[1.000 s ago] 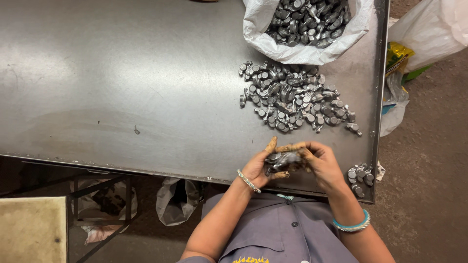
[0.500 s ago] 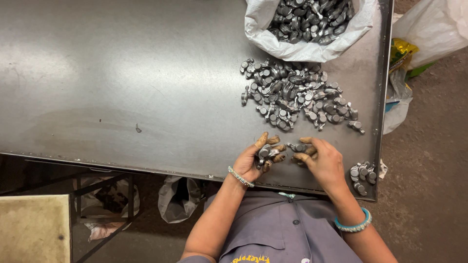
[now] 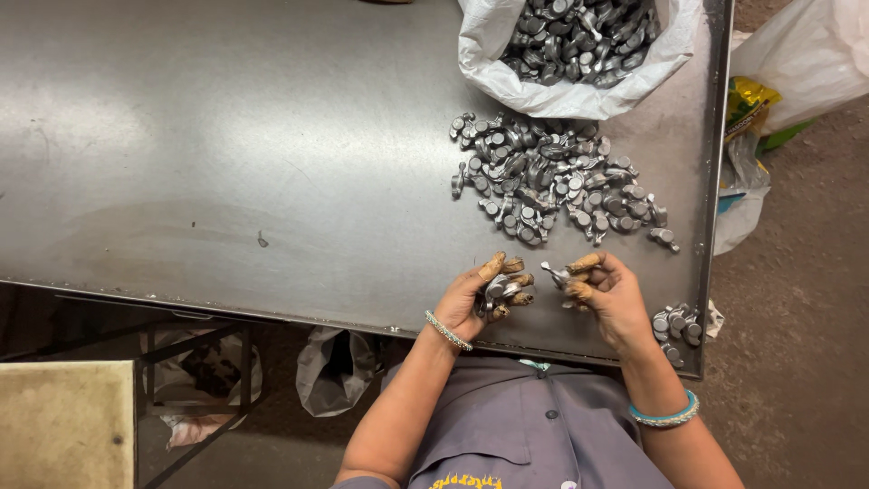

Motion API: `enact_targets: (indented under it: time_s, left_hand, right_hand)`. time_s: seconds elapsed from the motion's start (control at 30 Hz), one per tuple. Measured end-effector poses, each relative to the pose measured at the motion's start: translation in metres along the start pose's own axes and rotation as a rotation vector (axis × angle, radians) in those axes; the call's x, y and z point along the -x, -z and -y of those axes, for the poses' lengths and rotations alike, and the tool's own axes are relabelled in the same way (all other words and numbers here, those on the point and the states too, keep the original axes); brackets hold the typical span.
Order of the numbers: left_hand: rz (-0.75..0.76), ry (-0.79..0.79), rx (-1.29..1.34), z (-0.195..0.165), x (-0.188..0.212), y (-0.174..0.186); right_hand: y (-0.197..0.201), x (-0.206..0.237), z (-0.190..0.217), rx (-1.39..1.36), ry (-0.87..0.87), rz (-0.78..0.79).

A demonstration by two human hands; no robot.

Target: The person sorts small metal pieces on a steel table, picking up items one at a time, examining them by hand, and placing accepted pieces into a white sack while setting others aside. They occasionally sweep groups of pieces across the table and gather handfuls from the sack.

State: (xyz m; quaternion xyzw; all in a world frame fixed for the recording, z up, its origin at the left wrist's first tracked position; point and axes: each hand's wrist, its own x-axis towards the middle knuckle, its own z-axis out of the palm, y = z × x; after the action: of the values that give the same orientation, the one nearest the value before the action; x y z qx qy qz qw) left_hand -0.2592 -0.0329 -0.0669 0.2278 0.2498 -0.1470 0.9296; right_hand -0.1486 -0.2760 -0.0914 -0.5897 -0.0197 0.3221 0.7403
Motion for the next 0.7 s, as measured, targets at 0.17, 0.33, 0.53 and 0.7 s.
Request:
enact_targets:
  time_s: [0.17, 0.33, 0.53, 0.7]
  left_hand:
    - [0.033, -0.011, -0.033, 0.006, -0.004, -0.001]
    - [0.023, -0.054, -0.097, 0.031, -0.013, 0.003]
    - [-0.008, -0.087, -0.045, 0.042, -0.035, -0.002]
    - [0.087, -0.113, 0.001, -0.002, -0.066, -0.042]
  right_hand:
    - [0.011, 0.003, -0.006, -0.454, -0.218, 0.103]
    - [0.002, 0.008, -0.005, -0.328, -0.321, 0.016]
    - [-0.037, 0.004, 0.004, 0.327, 0.154, -0.013]
    - [-0.043, -0.015, 0.052, 0.931, 0.495, -0.325]
